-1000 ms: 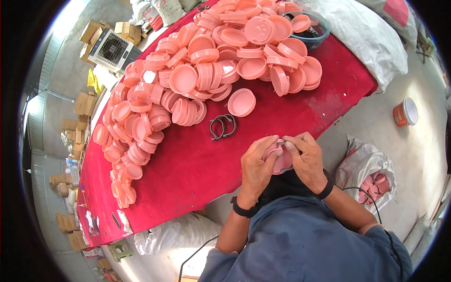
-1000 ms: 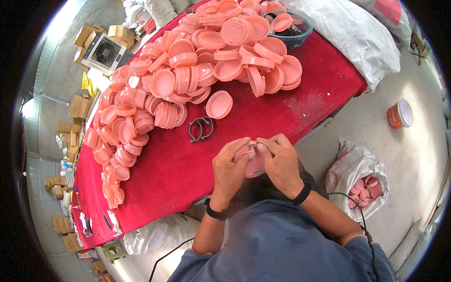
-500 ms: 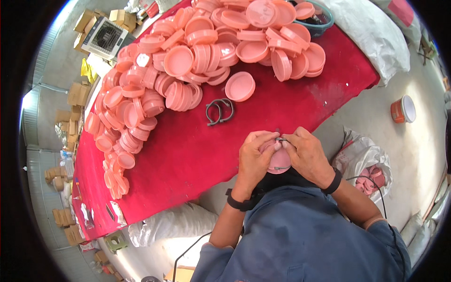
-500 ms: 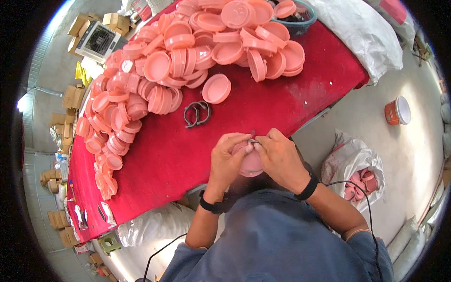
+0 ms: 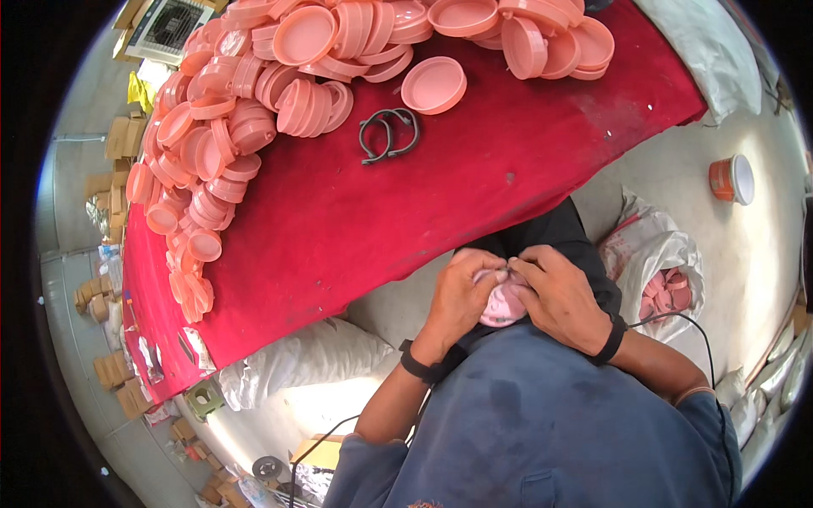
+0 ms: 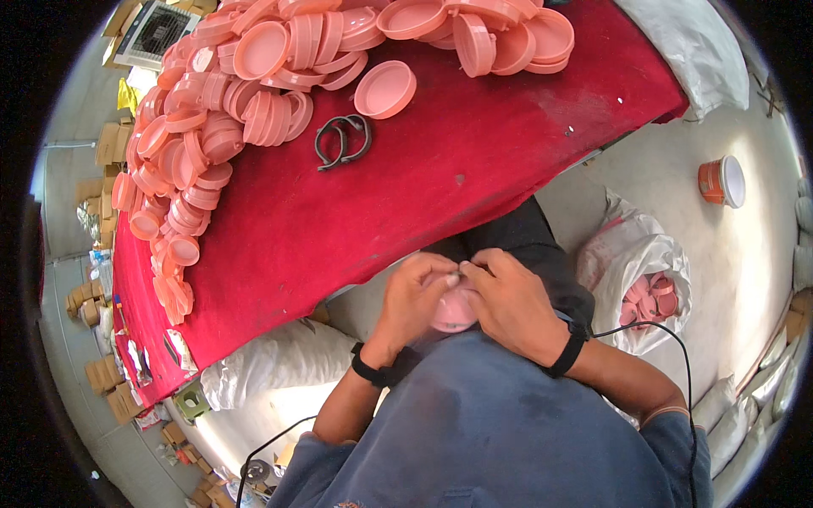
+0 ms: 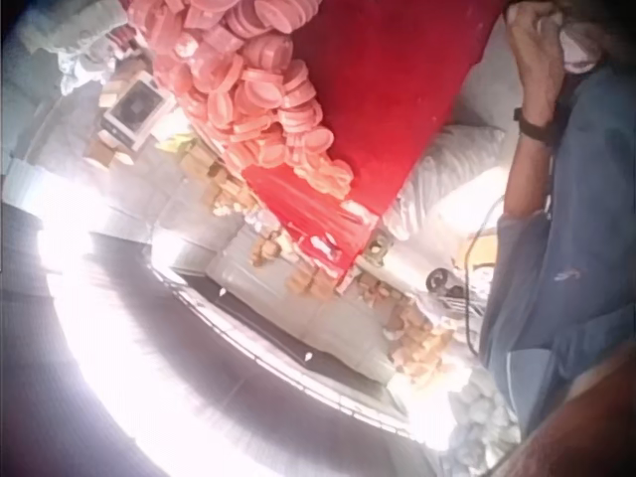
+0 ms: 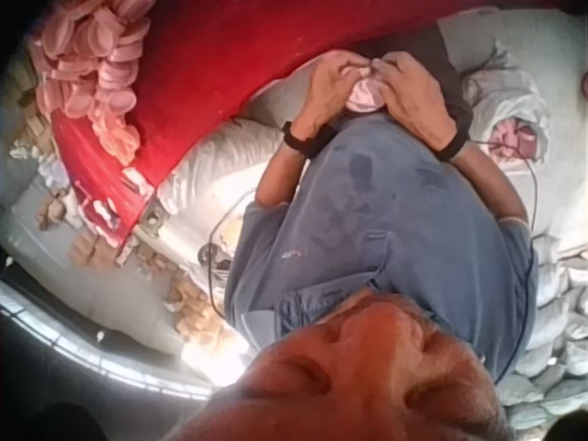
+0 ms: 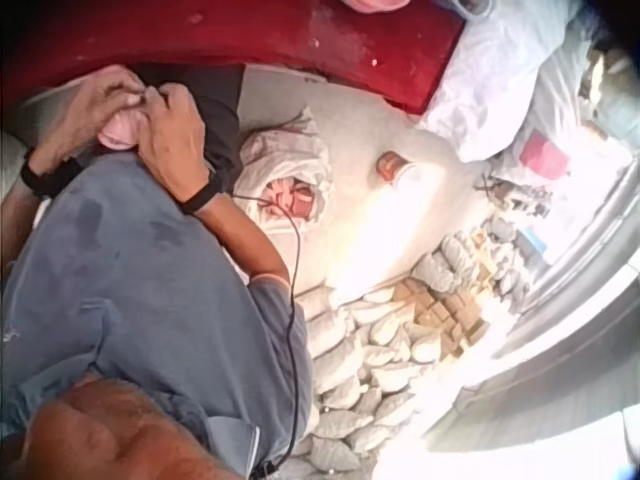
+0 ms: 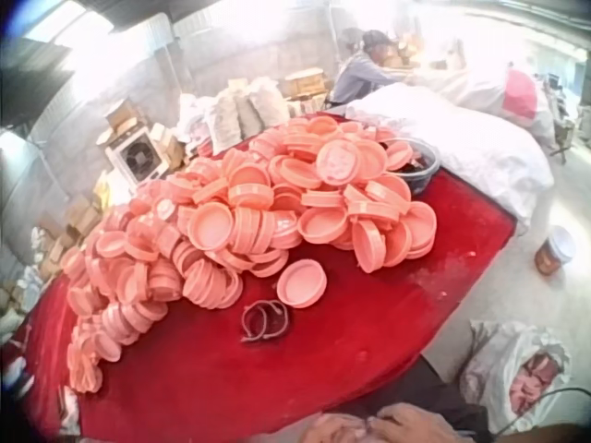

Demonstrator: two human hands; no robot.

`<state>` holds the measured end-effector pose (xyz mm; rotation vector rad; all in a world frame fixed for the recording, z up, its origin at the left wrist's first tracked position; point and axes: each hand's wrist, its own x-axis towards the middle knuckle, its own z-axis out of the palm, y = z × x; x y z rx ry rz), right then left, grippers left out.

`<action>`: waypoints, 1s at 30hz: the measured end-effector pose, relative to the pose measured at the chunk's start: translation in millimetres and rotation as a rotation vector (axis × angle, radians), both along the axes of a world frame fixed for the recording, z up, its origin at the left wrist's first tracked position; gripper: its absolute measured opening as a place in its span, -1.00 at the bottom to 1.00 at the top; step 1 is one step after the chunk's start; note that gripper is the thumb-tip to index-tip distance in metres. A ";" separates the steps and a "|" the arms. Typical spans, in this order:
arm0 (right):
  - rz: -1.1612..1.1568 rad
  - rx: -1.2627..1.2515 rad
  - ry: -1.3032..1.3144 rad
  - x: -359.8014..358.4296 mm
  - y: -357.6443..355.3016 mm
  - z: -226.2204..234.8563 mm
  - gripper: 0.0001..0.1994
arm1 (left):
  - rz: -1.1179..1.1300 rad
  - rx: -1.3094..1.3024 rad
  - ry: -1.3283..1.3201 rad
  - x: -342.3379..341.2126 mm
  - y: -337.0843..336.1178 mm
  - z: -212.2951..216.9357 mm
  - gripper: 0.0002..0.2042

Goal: The recorder uses a small manual tool to trim excess plastic (flash) from the edges of pink circular lids, then uses a cloth and a compressed air gun to clean the parts.

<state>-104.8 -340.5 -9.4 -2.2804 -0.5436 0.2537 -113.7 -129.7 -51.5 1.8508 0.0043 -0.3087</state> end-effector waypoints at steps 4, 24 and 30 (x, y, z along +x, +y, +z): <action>0.222 0.110 -0.256 6.0 -2.4 9.7 -0.81 | 0.018 0.027 0.020 12.8 5.0 6.2 -0.82; 0.254 0.276 -0.333 22.5 -12.4 27.2 -0.77 | 0.153 -0.043 0.032 47.5 -9.6 56.8 -0.80; 0.116 0.208 -0.130 28.1 -11.5 26.8 -0.78 | 0.250 0.007 -0.008 48.6 -18.1 49.6 -0.82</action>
